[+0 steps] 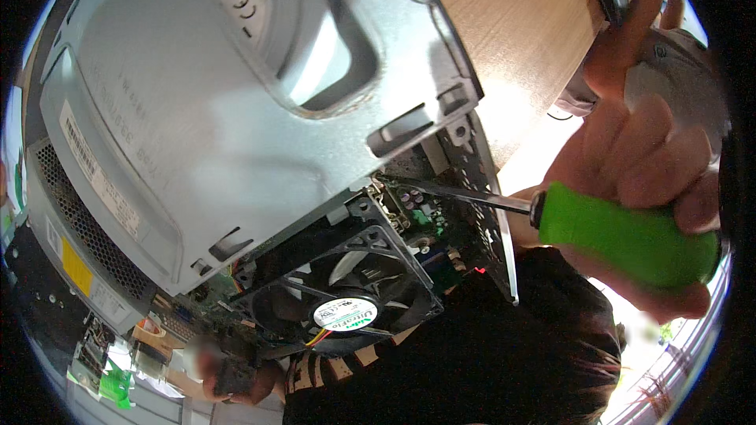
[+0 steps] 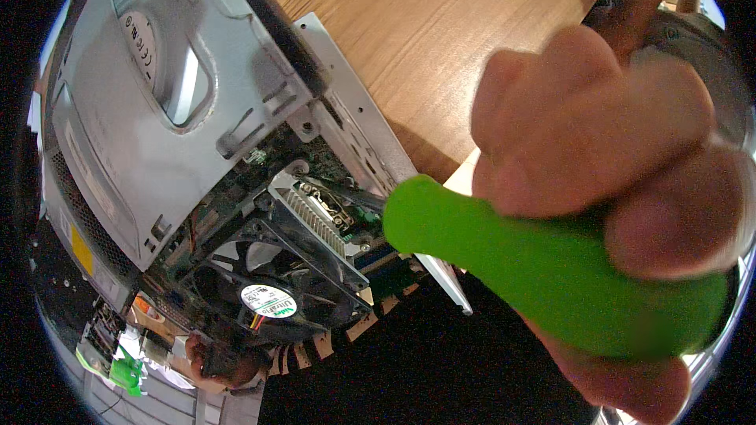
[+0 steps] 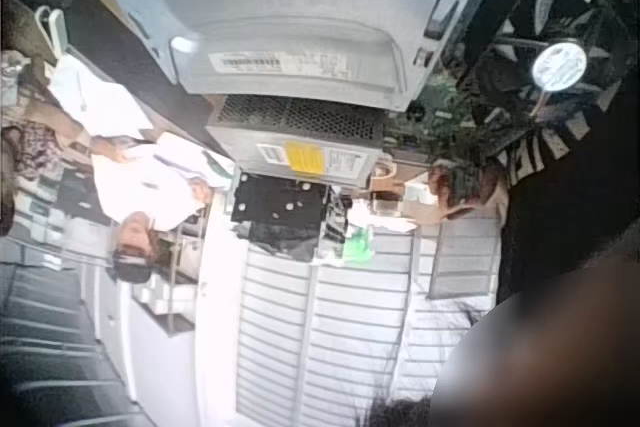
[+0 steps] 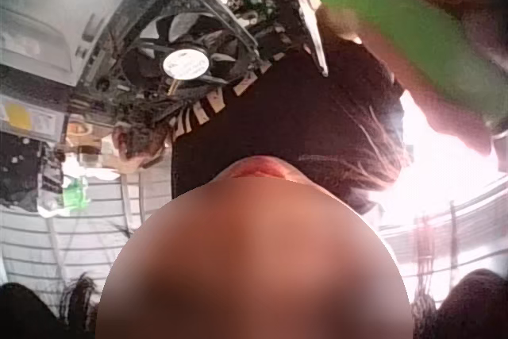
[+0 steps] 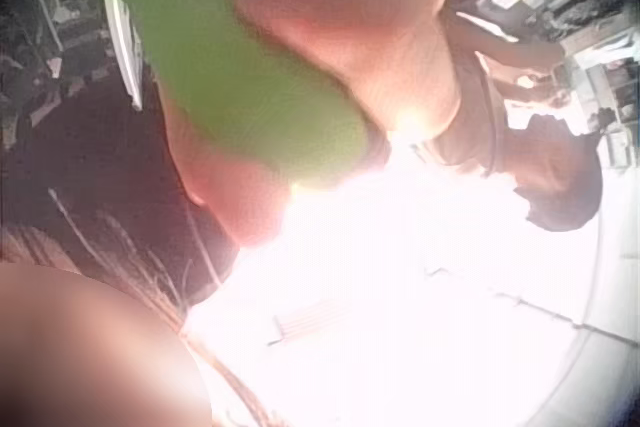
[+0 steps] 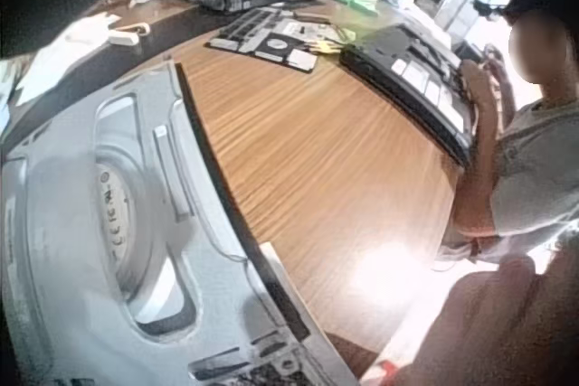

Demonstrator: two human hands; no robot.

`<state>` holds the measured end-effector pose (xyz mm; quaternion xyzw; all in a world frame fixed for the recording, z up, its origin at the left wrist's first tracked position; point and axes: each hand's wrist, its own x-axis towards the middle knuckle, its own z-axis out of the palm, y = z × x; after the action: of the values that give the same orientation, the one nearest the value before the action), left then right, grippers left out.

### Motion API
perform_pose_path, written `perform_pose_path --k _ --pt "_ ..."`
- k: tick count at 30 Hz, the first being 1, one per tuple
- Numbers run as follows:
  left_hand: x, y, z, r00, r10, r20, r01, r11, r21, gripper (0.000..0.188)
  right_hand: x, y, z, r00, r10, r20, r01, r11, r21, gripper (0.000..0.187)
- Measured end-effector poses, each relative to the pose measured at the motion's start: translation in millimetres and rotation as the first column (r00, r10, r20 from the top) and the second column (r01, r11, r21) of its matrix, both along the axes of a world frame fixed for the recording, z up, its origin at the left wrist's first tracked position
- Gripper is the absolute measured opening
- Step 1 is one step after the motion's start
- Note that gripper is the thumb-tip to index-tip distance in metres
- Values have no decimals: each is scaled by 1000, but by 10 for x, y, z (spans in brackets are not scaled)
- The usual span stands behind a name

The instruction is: The person uses a screwdriver to secure screws onto a computer motherboard and then places a metal hard drive cage into the computer chassis.

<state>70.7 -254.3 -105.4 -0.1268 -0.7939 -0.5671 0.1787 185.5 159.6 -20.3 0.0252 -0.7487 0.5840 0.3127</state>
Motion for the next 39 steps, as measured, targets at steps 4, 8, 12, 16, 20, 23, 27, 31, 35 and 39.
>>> perform_pose_path --k 4,8,12,16,20,23,27,31,35,39 --pt "-113 0 -36 998 -56 17 56 998 14 43 34 -3 -8 1000 13 -12 -14 999 -49 57" --pt "-94 -10 -23 997 -72 5 72 997 17 42 7 -9 -21 997 -16 -74 10 996 -87 57" --pt "-58 -26 -20 996 -89 -9 89 996 31 42 -72 -116 0 996 -36 -76 29 996 -83 51" --pt "-35 -9 1 993 -113 -22 114 993 36 42 -71 -156 -38 982 -102 -157 78 986 -148 43" --pt "-8 -20 -2 991 -135 -25 136 989 61 41 -110 -196 -12 957 -162 -241 116 974 -192 34" --pt "59 -113 -40 992 -121 -36 124 989 86 41 -332 -280 -33 935 -160 -315 85 967 -239 28" --pt "61 -71 -17 991 -130 -41 134 984 116 40 -502 -270 -4 900 -144 -411 30 962 -271 21" --pt "15 -2 -50 992 -120 -41 125 982 140 40 -614 -343 -31 867 -126 -482 -4 965 -261 15" --pt "93 31 -16 998 -50 -40 56 987 152 39 -645 -432 -20 870 -52 -490 -89 962 -260 14" --pt "92 16 -13 995 -88 -47 94 987 134 38 -794 -516 -84 808 -39 -588 -145 954 -263 14"
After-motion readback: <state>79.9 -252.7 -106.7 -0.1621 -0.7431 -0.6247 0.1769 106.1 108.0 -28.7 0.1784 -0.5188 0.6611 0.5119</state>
